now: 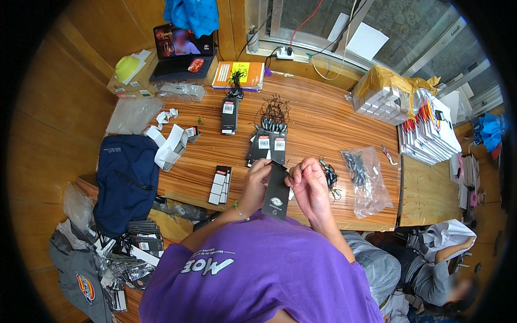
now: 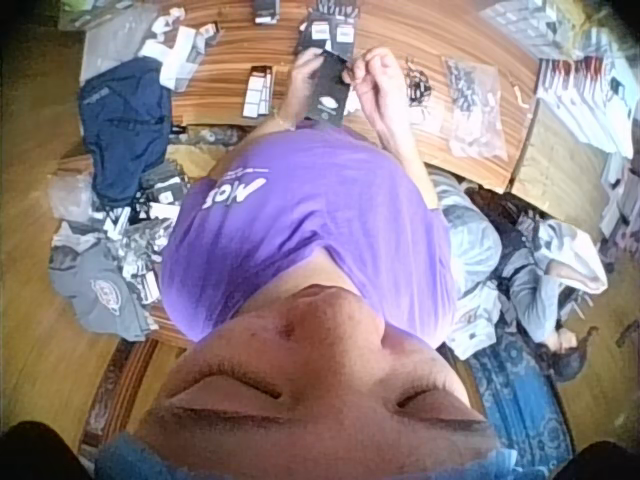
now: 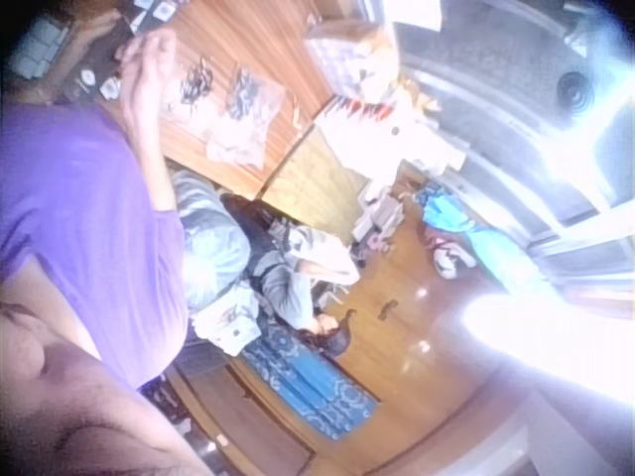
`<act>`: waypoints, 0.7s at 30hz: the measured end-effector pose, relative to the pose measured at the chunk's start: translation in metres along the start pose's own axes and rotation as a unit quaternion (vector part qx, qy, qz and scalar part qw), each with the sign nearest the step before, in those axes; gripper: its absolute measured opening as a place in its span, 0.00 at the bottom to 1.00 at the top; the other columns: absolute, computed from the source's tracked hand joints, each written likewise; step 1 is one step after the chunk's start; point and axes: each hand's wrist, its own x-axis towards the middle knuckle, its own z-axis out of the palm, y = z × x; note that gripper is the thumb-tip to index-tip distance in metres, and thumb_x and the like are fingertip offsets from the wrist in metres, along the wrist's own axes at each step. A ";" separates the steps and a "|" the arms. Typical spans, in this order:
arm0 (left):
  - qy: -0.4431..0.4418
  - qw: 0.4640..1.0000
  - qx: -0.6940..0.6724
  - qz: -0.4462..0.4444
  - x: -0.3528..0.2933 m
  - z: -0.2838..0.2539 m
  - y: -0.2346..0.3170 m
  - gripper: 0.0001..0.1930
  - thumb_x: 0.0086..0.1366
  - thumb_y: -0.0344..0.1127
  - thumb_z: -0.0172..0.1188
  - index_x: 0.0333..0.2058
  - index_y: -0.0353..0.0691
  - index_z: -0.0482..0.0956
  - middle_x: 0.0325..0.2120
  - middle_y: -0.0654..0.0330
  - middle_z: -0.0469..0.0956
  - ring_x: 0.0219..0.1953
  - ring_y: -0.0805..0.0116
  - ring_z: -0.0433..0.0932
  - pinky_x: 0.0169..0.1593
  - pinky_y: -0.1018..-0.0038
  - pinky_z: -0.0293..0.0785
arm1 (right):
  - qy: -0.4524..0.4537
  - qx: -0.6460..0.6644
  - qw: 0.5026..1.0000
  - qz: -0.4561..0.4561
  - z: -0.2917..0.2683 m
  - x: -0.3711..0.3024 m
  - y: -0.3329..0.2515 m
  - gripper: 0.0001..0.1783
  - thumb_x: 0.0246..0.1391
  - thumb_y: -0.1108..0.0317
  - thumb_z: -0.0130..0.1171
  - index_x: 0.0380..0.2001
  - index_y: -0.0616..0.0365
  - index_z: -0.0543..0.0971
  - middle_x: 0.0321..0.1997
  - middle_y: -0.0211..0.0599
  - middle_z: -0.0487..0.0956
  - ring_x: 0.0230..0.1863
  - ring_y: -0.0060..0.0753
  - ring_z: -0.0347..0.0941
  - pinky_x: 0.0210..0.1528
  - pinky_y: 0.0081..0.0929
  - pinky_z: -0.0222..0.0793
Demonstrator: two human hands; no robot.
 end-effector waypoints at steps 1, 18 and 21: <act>0.020 0.999 0.041 0.025 0.000 -0.001 -0.001 0.10 0.47 0.25 0.58 0.31 0.31 0.74 0.32 0.56 0.71 0.36 0.63 0.71 0.38 0.75 0.67 | -0.005 -0.001 1.000 0.010 0.001 -0.001 0.001 0.07 0.59 0.63 0.48 0.33 0.55 0.67 0.21 0.31 0.68 0.27 0.24 0.61 0.34 0.25 0.60; 0.032 0.936 0.276 0.218 0.014 -0.020 0.017 0.06 0.46 0.33 0.58 0.25 0.39 0.76 0.38 0.60 0.73 0.43 0.60 0.68 0.46 0.67 0.61 | 0.044 -0.005 0.999 0.004 -0.001 0.000 -0.005 0.06 0.58 0.64 0.48 0.33 0.55 0.68 0.19 0.27 0.65 0.24 0.20 0.58 0.30 0.21 0.57; 0.018 0.929 0.287 0.233 0.019 -0.033 0.021 0.06 0.45 0.31 0.60 0.25 0.40 0.77 0.37 0.61 0.74 0.42 0.62 0.70 0.46 0.67 0.62 | 0.054 0.006 0.998 -0.032 -0.018 0.006 -0.016 0.05 0.59 0.67 0.47 0.33 0.55 0.69 0.20 0.27 0.66 0.24 0.20 0.60 0.30 0.21 0.59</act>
